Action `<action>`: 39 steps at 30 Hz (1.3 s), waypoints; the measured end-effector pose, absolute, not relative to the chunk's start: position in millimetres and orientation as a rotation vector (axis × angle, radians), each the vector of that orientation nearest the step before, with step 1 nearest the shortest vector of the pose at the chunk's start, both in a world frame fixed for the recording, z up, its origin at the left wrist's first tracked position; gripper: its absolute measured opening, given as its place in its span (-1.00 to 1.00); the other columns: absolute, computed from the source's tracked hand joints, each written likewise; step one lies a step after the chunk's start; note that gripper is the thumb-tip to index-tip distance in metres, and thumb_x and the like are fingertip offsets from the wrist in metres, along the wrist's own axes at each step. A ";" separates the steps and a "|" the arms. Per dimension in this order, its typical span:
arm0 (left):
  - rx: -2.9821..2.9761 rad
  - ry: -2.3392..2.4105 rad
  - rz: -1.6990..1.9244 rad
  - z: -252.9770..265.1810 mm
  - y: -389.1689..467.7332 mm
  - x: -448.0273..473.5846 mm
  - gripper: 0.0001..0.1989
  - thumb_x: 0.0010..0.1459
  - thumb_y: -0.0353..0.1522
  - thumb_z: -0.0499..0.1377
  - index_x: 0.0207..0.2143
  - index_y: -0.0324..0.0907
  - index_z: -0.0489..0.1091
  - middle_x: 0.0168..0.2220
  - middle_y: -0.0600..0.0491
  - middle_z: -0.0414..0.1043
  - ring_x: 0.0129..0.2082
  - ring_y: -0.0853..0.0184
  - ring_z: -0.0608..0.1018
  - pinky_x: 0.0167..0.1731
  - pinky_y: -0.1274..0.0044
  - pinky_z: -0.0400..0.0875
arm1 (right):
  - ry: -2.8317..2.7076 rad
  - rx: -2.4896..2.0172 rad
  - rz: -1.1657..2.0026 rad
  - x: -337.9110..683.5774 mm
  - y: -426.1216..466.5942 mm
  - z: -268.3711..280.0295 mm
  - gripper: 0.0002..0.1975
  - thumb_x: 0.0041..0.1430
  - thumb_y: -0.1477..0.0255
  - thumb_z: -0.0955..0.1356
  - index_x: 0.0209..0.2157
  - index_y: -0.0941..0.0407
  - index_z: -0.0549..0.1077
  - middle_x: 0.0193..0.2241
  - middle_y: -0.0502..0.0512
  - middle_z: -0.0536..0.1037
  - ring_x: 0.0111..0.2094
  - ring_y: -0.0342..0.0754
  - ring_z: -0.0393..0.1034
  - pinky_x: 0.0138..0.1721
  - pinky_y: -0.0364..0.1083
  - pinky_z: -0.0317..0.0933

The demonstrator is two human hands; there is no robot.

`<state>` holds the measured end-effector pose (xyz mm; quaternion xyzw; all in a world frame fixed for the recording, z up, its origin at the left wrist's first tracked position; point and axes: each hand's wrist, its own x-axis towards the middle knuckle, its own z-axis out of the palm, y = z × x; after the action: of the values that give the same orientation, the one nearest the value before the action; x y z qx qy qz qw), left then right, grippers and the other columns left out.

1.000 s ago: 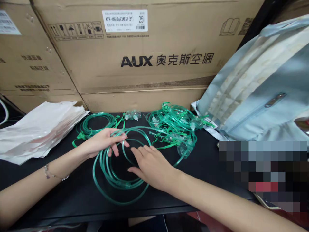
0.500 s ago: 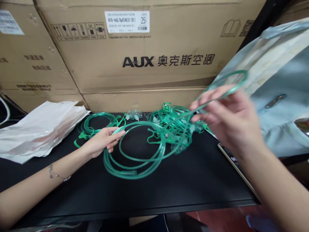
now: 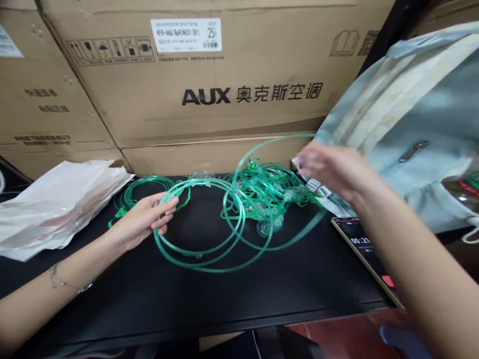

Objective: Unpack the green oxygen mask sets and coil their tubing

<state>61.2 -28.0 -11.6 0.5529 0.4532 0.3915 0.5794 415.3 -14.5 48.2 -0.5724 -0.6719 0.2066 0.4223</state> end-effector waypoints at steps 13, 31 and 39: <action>1.468 1.153 0.771 0.7 -21.9 65.3 -0.77 0.04 -0.26 0.16 -0.37 -0.28 0.34 -0.40 0.01 0.44 -0.40 0.34 0.54 -0.39 0.50 0.48 | -2.072 -1.390 0.428 318.3 -44.7 17.0 -0.58 0.15 0.14 0.17 -0.12 0.13 0.37 -0.40 0.07 0.49 -0.44 -0.08 0.36 -0.39 -0.09 0.23; 1.534 1.234 0.663 -5.6 -20.7 45.3 -0.60 -0.04 -0.15 0.19 -0.22 -0.23 0.32 -0.34 -0.03 0.46 -0.26 0.22 0.53 -0.44 0.52 0.42 | -1.790 -1.319 0.766 332.2 -15.2 24.8 -0.65 -0.06 0.17 0.36 -0.35 0.16 0.34 -0.48 0.08 0.50 -0.48 -0.10 0.39 -0.63 -0.20 0.14; 1.919 1.229 0.750 -18.0 -8.2 73.0 -0.28 -0.15 -0.17 0.27 0.06 -0.20 0.14 0.15 -0.16 0.11 0.14 0.11 0.20 0.08 0.32 0.09 | -2.005 -1.103 0.756 313.4 -10.1 22.7 -0.73 0.01 0.28 0.33 -0.28 0.17 0.36 -0.33 0.10 0.47 -0.29 -0.06 0.39 -0.18 -0.02 0.26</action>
<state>73.0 -8.2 -18.0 0.7454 0.4773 0.2913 0.3630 313.4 -10.1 22.7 -0.4275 -0.7768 0.2928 0.3579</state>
